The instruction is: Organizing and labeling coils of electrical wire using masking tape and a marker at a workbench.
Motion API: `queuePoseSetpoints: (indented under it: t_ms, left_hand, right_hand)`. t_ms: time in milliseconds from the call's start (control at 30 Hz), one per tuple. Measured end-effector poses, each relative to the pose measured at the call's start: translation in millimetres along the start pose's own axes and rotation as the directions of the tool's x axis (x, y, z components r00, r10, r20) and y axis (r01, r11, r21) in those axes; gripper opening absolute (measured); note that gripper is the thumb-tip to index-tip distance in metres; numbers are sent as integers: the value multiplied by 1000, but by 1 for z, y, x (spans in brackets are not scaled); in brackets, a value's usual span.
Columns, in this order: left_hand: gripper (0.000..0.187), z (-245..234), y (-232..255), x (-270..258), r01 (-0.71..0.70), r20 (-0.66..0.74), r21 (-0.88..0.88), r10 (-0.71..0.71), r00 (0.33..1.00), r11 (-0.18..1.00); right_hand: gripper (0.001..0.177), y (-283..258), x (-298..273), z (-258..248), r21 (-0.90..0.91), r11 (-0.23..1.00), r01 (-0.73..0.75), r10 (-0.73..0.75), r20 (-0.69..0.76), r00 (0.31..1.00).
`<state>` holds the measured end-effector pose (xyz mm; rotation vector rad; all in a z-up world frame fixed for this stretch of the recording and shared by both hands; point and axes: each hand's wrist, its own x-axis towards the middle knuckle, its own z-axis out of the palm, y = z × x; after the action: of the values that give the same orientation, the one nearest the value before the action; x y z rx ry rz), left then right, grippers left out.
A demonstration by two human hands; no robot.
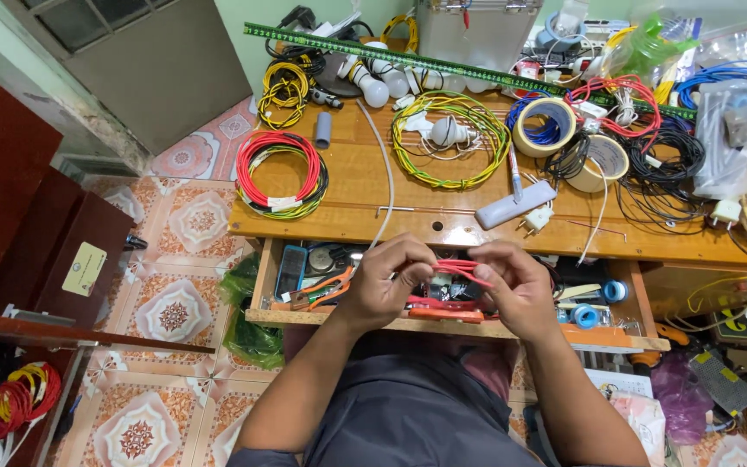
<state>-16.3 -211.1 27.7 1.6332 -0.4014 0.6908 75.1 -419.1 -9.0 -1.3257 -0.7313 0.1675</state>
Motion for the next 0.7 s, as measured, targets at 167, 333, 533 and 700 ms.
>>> queuePoseSetpoints:
  t_ms: [167,333,533,700]
  left_hand:
    - [18,2,-1,-8,15,9,48,-16,1000,999]
    - [18,5,7,-11,25,36,76,-28,999,997]
    - [23,13,8,-12,35,180,24,-39,983,999]
    - [22,21,-15,-24,104,178,-13,-100,979,994]
  right_hand:
    - [25,-44,5,6,-416,847,332,-305,132,943]
    - [42,-50,-3,-2,-363,904,227,-196,120,973]
    - [12,-50,9,-11,-440,858,266,-179,228,957]
    - [10,-56,32,-8,-366,921,135,-50,231,972]
